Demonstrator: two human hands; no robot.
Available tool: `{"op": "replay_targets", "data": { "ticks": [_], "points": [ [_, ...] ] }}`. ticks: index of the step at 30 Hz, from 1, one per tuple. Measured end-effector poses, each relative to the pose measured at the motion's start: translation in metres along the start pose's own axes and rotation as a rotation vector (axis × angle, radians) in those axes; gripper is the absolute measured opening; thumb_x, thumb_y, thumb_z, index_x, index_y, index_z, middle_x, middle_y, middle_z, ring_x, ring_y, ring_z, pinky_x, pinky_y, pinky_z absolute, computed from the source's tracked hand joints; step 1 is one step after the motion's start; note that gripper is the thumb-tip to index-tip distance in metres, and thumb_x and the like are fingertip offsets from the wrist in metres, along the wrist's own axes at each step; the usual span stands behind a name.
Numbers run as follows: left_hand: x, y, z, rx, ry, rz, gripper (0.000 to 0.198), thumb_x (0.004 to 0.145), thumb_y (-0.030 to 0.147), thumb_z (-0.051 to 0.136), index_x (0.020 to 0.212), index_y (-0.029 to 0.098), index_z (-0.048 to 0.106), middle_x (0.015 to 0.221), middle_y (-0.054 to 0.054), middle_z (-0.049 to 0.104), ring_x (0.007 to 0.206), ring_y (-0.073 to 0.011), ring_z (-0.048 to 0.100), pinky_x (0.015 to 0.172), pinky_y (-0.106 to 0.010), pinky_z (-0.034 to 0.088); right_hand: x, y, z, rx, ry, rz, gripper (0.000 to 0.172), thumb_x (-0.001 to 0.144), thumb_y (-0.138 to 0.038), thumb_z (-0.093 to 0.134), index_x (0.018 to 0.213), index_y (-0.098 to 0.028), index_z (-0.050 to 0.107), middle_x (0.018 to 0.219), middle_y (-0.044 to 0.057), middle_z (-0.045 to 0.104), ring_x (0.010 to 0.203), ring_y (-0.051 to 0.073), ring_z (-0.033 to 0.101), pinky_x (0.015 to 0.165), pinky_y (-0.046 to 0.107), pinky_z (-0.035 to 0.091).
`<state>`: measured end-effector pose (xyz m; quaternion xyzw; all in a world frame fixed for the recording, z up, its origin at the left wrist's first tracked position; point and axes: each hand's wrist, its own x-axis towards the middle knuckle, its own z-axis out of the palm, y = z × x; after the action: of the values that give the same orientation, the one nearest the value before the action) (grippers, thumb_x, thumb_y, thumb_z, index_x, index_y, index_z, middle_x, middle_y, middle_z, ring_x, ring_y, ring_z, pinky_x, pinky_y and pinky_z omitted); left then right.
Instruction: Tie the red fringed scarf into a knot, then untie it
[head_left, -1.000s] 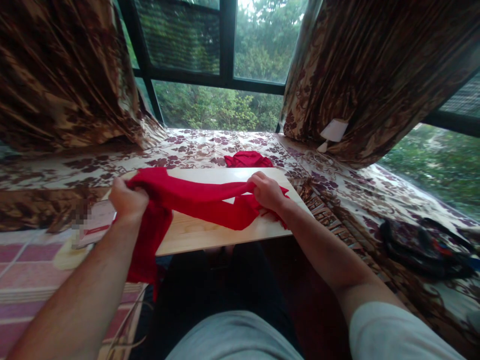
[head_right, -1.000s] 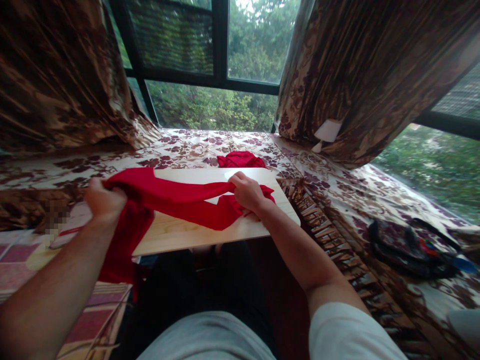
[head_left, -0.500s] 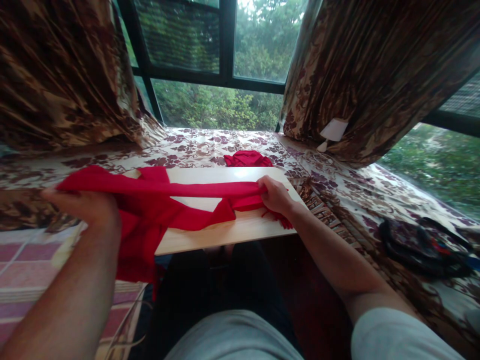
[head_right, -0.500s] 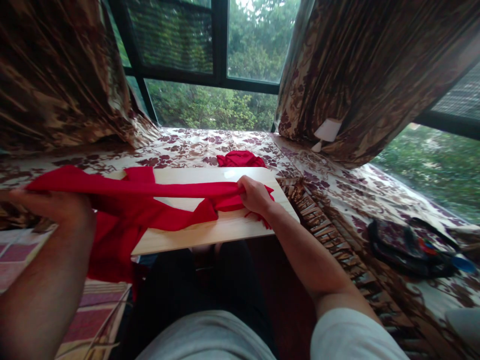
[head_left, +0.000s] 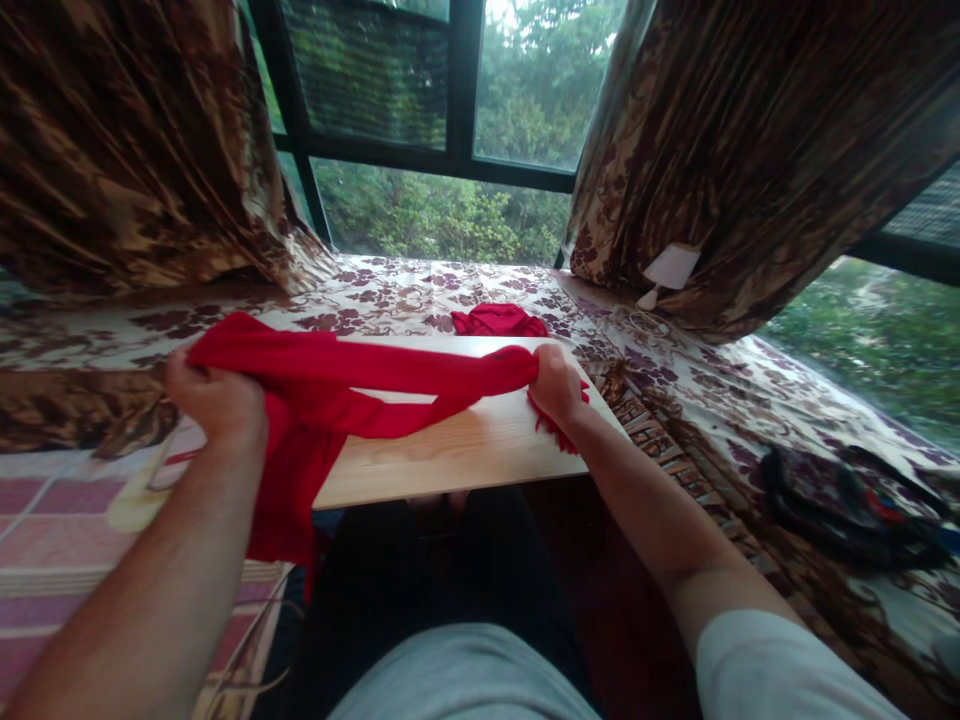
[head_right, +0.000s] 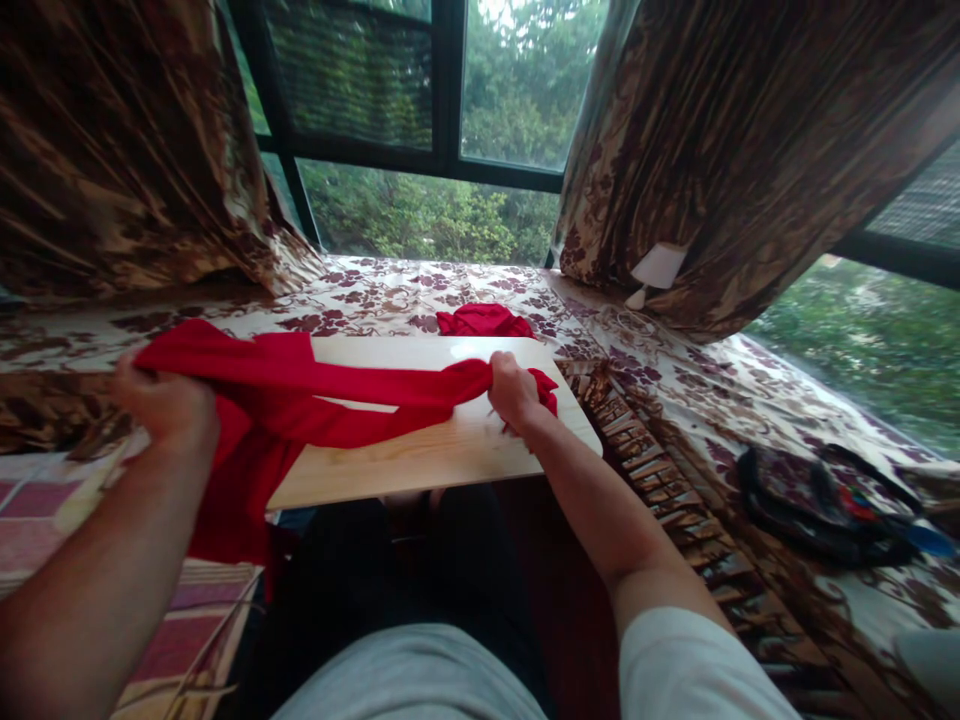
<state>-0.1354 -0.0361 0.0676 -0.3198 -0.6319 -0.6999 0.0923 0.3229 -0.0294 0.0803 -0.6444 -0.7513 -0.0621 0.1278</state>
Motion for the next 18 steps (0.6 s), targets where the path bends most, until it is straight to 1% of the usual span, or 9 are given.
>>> {"op": "replay_targets", "data": {
  "ticks": [2, 4, 7, 9, 11, 13, 15, 16, 18],
  "points": [
    [0.000, 0.004, 0.000, -0.018, 0.022, 0.039, 0.020, 0.086, 0.012, 0.044, 0.098, 0.008, 0.060, 0.104, -0.013, 0.068, 0.099, -0.0200, 0.063, 0.096, -0.039, 0.048, 0.003, 0.007, -0.008, -0.038, 0.159, 0.097, 0.030, 0.096, -0.019, 0.039, 0.122, -0.014, 0.054, 0.119, 0.017, 0.061, 0.095, 0.026, 0.064, 0.078, 0.033, 0.046],
    [-0.001, 0.006, -0.005, 0.022, -0.017, 0.104, 0.023, 0.088, 0.013, 0.045, 0.104, 0.008, 0.060, 0.110, -0.015, 0.068, 0.105, -0.0226, 0.063, 0.097, -0.043, 0.047, 0.004, 0.016, -0.014, -0.081, 0.125, 0.068, 0.030, 0.095, -0.020, 0.042, 0.122, -0.013, 0.055, 0.120, 0.019, 0.061, 0.097, 0.027, 0.064, 0.079, 0.033, 0.046],
    [-0.008, 0.008, -0.016, 0.131, -0.146, 0.231, 0.026, 0.088, 0.013, 0.048, 0.109, 0.010, 0.063, 0.113, -0.016, 0.068, 0.112, -0.0262, 0.063, 0.098, -0.045, 0.046, 0.004, 0.027, -0.015, -0.105, -0.220, -0.121, 0.024, 0.087, -0.023, 0.060, 0.109, -0.016, 0.065, 0.106, 0.017, 0.069, 0.093, 0.028, 0.066, 0.078, 0.032, 0.046],
    [-0.013, 0.008, -0.022, 0.178, -0.173, 0.285, 0.028, 0.086, 0.013, 0.052, 0.111, 0.009, 0.064, 0.111, -0.017, 0.069, 0.110, -0.0284, 0.064, 0.097, -0.044, 0.048, 0.004, 0.033, -0.014, -0.070, -0.442, -0.224, 0.018, 0.078, -0.025, 0.070, 0.094, -0.018, 0.071, 0.092, 0.014, 0.072, 0.084, 0.028, 0.067, 0.073, 0.032, 0.046],
    [-0.017, 0.009, -0.025, 0.198, -0.169, 0.294, 0.031, 0.084, 0.016, 0.057, 0.113, 0.008, 0.063, 0.107, -0.016, 0.069, 0.104, -0.0295, 0.065, 0.094, -0.043, 0.049, 0.006, 0.035, -0.014, -0.030, -0.540, -0.252, 0.014, 0.071, -0.028, 0.076, 0.082, -0.019, 0.074, 0.079, 0.012, 0.072, 0.075, 0.027, 0.067, 0.069, 0.032, 0.045],
    [-0.018, 0.012, -0.027, 0.210, -0.166, 0.276, 0.033, 0.082, 0.018, 0.059, 0.113, 0.008, 0.062, 0.104, -0.016, 0.067, 0.100, -0.0298, 0.065, 0.092, -0.043, 0.049, 0.011, 0.036, -0.019, -0.013, -0.548, -0.239, 0.015, 0.069, -0.031, 0.078, 0.074, -0.017, 0.074, 0.069, 0.010, 0.070, 0.067, 0.024, 0.065, 0.066, 0.031, 0.044],
    [-0.015, 0.016, -0.026, 0.209, -0.151, 0.260, 0.032, 0.081, 0.017, 0.058, 0.112, 0.008, 0.059, 0.103, -0.016, 0.065, 0.101, -0.0309, 0.063, 0.092, -0.045, 0.048, 0.018, 0.035, -0.027, 0.010, -0.509, -0.249, 0.017, 0.072, -0.032, 0.075, 0.073, -0.015, 0.075, 0.066, 0.008, 0.069, 0.064, 0.021, 0.063, 0.064, 0.030, 0.043],
    [-0.013, 0.018, -0.026, 0.205, -0.136, 0.254, 0.031, 0.080, 0.016, 0.057, 0.110, 0.009, 0.057, 0.103, -0.017, 0.063, 0.102, -0.0318, 0.061, 0.094, -0.046, 0.047, 0.022, 0.035, -0.032, 0.027, -0.460, -0.261, 0.017, 0.076, -0.031, 0.071, 0.077, -0.015, 0.076, 0.069, 0.008, 0.070, 0.066, 0.020, 0.063, 0.065, 0.029, 0.044],
    [-0.008, 0.021, -0.025, 0.186, -0.100, 0.244, 0.028, 0.079, 0.013, 0.055, 0.107, 0.011, 0.052, 0.103, -0.017, 0.059, 0.104, -0.0328, 0.059, 0.097, -0.049, 0.044, 0.031, 0.033, -0.041, 0.077, -0.282, -0.264, 0.024, 0.084, -0.024, 0.059, 0.098, -0.016, 0.077, 0.087, 0.008, 0.075, 0.080, 0.021, 0.066, 0.073, 0.028, 0.045]
  ]
}}
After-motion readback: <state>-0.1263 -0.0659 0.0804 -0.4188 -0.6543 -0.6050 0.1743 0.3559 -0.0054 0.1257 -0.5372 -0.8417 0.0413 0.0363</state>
